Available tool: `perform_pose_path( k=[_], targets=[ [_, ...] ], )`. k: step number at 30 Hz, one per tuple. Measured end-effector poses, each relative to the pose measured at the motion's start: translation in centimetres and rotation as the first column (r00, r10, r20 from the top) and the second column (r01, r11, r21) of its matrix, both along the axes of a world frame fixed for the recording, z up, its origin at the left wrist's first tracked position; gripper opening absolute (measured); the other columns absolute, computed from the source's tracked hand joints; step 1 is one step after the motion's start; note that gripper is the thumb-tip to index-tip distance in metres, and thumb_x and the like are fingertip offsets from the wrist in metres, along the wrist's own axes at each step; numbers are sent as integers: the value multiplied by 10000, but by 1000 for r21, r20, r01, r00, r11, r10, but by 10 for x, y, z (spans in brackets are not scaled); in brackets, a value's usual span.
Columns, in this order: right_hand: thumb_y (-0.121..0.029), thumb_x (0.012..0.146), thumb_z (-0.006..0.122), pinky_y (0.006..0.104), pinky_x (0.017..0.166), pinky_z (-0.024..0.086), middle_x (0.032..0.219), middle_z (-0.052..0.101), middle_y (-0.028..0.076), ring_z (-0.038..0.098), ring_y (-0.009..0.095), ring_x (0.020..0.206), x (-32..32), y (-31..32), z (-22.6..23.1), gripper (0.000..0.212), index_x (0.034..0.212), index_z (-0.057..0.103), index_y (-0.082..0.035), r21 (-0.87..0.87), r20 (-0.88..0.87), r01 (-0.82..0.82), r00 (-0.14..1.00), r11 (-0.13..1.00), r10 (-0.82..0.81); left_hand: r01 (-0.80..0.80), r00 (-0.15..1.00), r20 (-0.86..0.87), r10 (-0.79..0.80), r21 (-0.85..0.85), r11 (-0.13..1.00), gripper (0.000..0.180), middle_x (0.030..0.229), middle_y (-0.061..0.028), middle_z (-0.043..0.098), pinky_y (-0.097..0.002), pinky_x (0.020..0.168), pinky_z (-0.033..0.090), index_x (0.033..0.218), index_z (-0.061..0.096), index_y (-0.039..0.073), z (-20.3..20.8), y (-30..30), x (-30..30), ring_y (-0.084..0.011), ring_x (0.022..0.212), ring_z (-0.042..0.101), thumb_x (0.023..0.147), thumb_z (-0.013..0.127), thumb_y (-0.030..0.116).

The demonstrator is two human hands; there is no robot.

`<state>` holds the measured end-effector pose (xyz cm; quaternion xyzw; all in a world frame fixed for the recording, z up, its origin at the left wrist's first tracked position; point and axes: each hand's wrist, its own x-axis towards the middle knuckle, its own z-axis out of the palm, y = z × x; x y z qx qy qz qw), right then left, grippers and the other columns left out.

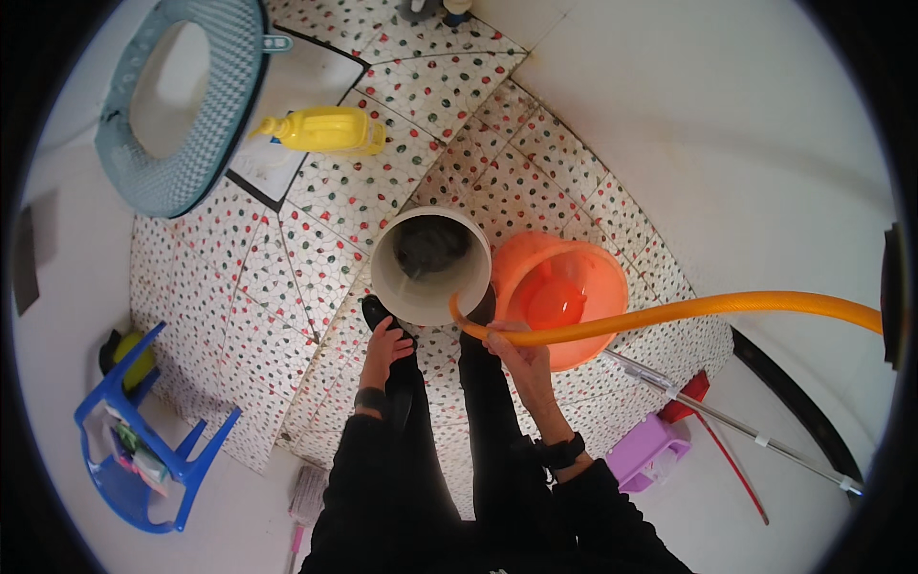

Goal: The person mops the bathroom floor using a flat mop and a wringer, then fills a bucket with water from a hose, adds detergent, and washes a cloth in the bucket. The person also rinses the toilet bowl with the hose and washes their hands at the sink.

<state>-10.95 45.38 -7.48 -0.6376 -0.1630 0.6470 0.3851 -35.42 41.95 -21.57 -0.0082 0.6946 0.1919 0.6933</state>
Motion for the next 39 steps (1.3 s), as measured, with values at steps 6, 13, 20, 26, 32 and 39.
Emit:
perform_pose_path(
  k=[6, 13, 20, 26, 32, 39],
  targets=[
    [-75, 847, 580, 210, 717, 462, 901, 590, 64, 569, 107, 798, 8, -3, 31, 235, 1050, 550, 41, -38, -40, 13, 999, 999, -15, -131, 991, -13, 131, 2, 991, 534, 1014, -116, 528, -353, 654, 545, 1316, 327, 59, 55, -78, -13, -251, 796, 609, 823, 523, 120],
    [-74, 843, 581, 204, 711, 450, 882, 585, 52, 556, 99, 772, -4, 0, 54, 246, 1060, 548, 36, 5, 19, -149, 989, 989, 149, -196, 980, 37, 197, -25, 980, 446, 1017, -115, 520, -430, 756, 530, 1302, 304, 48, 82, -132, -23, -337, 879, 606, 877, 429, 102],
    [-78, 839, 578, 198, 668, 430, 857, 581, 46, 538, 86, 747, -37, 2, 61, 269, 1077, 537, 40, 26, 84, -226, 971, 974, 223, -200, 975, 115, 190, 89, 976, 418, 1016, -119, 487, -444, 767, 523, 1296, 301, 42, 72, -151, -39, -338, 890, 596, 888, 387, 76],
    [-97, 843, 570, 194, 658, 424, 846, 582, 40, 524, 82, 723, -63, 15, 45, 268, 1072, 545, 40, 94, 156, -255, 959, 962, 239, -373, 921, 151, 360, 70, 925, 381, 1011, -137, 524, -459, 712, 525, 1289, 338, 52, 65, -201, -78, -352, 840, 601, 924, 382, 152],
    [-95, 835, 576, 200, 684, 427, 855, 580, 31, 528, 78, 739, -67, 33, 31, 267, 1063, 557, 43, 126, 197, -323, 935, 938, 296, -528, 849, 7, 528, -15, 849, 515, 1033, -133, 531, -402, 642, 538, 1299, 341, 59, 74, -243, -120, -311, 775, 623, 825, 526, 137],
    [-108, 828, 595, 209, 721, 429, 889, 582, 26, 530, 74, 790, -41, 59, -2, 301, 1084, 549, 43, 39, 239, -327, 921, 944, 309, -378, 918, -174, 356, -113, 919, 505, 1009, -133, 566, -376, 604, 541, 1285, 359, 67, 87, -230, -121, -288, 750, 628, 817, 537, 139]
  ],
)
